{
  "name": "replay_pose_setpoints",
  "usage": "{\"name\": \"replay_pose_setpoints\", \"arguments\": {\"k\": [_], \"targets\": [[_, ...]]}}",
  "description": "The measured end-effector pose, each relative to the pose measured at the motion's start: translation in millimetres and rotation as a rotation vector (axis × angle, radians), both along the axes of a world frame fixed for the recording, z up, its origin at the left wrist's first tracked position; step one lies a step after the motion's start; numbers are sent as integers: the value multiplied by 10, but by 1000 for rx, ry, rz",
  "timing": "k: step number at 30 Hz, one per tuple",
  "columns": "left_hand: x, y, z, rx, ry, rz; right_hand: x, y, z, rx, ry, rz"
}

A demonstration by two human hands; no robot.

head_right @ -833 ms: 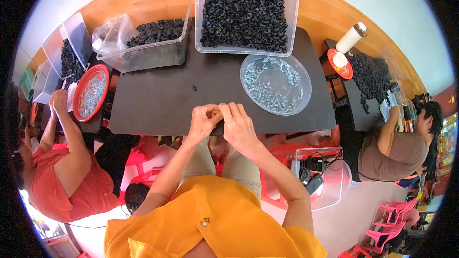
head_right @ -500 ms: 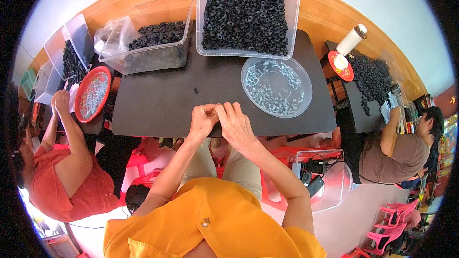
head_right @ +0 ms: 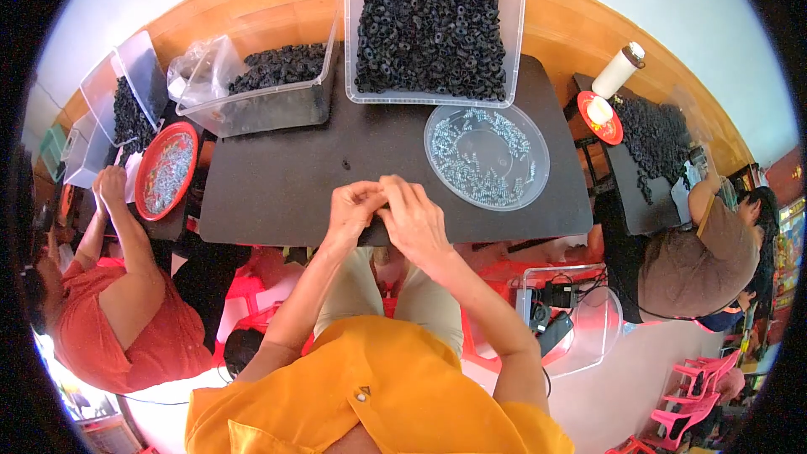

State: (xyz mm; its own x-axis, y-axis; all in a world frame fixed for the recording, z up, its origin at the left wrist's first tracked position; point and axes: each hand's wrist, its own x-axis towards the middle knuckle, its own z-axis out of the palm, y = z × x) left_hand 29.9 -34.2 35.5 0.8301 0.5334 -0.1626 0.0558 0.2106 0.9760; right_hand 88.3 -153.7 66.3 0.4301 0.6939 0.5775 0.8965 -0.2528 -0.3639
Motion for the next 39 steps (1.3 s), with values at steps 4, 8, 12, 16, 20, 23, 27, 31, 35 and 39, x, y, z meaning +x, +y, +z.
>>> {"name": "replay_pose_setpoints", "arguments": {"k": [4,8,12,16,20,23,27,31,35,39], "targets": [[-65,383,584,241,-211,356,-4,-132,-147,89,89,-135],[66,1278,1157,648,-386,637,-34,-235,-449,97,64,-141],[290,1842,1329,1058,-175,691,-76,-194,-471,114,34,-153],[737,1398,1307,967,-329,534,-56,-234,-517,125,-20,-175],[1436,989,1164,1136,-388,240,-47,-217,-540,135,-45,-168],[2033,874,991,1330,-328,127,-63,-201,-544,122,-64,-164],[2502,854,829,1415,-220,55,-82,-151,-522,100,-77,-161],[2590,755,726,1581,-199,3,-66,-169,-538,118,-58,-179],[2484,802,554,1591,-264,28,-36,-168,-542,128,-81,-171],[2322,859,520,1551,-265,32,-32,-177,-545,123,-107,-164]]}}
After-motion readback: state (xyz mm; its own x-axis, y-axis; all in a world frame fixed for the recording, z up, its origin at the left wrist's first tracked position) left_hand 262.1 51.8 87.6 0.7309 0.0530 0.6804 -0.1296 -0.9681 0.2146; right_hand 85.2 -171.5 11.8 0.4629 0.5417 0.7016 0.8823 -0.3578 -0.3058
